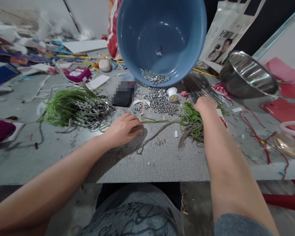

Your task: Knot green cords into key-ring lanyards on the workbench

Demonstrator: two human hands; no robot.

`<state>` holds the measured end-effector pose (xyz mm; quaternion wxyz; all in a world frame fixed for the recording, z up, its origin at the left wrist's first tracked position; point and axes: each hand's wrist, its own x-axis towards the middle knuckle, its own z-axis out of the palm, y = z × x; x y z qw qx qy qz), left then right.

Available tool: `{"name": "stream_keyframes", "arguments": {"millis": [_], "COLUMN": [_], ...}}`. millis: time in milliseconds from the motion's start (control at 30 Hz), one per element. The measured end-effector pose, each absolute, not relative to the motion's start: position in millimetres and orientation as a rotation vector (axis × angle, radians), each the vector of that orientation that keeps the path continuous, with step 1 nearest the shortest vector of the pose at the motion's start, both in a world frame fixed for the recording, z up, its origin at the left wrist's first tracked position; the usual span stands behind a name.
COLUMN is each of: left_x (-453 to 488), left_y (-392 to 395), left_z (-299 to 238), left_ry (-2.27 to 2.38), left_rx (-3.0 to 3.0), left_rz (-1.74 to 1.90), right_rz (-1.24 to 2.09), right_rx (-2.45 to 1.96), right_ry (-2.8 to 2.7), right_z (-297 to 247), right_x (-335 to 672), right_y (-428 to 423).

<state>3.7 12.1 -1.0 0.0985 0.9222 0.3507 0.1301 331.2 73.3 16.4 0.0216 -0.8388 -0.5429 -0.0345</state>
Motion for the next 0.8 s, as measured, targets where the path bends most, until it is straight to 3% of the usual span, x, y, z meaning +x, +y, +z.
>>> {"name": "stream_keyframes", "arguments": {"millis": [167,533,633,800], "left_x": [4,3,3,3], "left_y": [13,14,14,14], "left_z": [-3,-5,-5,-5], "left_ry": [1.035,1.037,1.042,1.034], "left_rx": [2.736,2.761,2.767,2.765], "left_rz": [0.397,0.464,0.468,0.482], "right_rz": [0.063,0.348,0.363,0.073], "right_rx": [-2.729,-2.465,-2.399,-2.326], "right_ry": [-1.497,-1.376,-1.548,-2.259], "right_z": [27,36,27,12], "right_x": [332,318,313,315], "right_y": [76,89,81,50]}}
